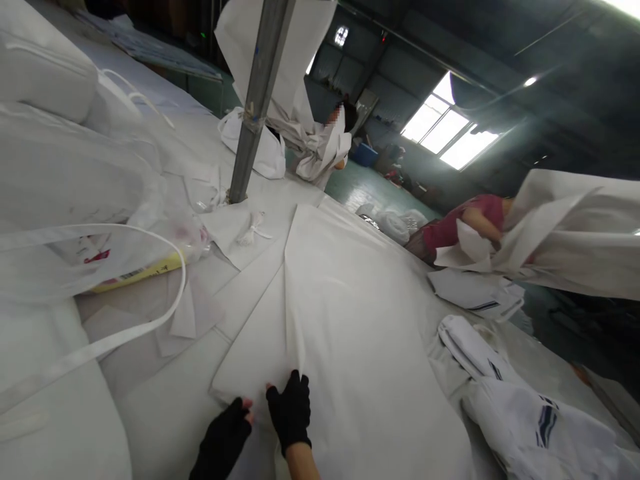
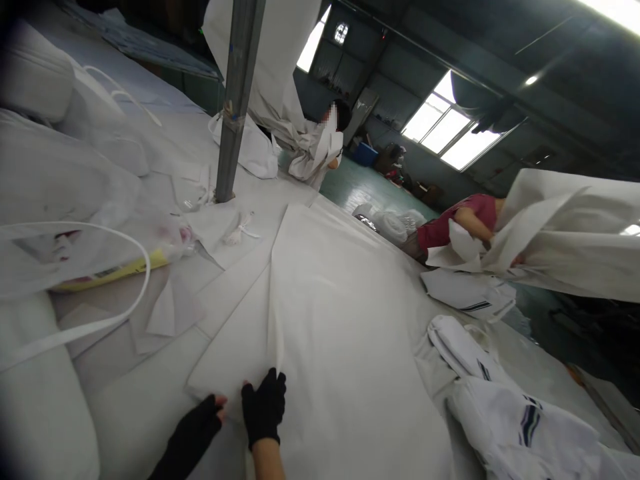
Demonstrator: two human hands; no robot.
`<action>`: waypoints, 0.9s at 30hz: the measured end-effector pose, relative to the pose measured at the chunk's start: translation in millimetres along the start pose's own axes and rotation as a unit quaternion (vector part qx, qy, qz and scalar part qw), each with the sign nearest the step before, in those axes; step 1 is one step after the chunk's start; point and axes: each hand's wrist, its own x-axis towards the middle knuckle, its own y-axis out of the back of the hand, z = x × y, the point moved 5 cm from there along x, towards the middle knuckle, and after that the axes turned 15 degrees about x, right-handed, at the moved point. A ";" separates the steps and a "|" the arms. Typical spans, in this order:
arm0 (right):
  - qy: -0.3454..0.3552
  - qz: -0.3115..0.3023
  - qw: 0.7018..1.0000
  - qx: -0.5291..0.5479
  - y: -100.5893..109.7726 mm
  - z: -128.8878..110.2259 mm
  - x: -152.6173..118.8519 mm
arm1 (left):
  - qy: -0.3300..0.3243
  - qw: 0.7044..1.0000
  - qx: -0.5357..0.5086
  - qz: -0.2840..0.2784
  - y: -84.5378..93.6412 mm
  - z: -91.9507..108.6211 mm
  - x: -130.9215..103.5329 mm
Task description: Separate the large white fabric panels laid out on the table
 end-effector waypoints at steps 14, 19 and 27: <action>0.098 -0.042 0.985 -0.139 -11.2 -45.9 23.3 | 0.021 0.990 0.044 0.134 87.3 22.9 23.8; 0.112 -0.040 0.983 -0.138 -16.9 -49.3 21.0 | -0.014 0.991 0.059 0.121 94.0 37.4 32.9; 0.143 -0.049 0.984 -0.096 -9.7 -39.7 33.9 | -0.017 0.996 0.041 0.076 83.0 33.6 44.9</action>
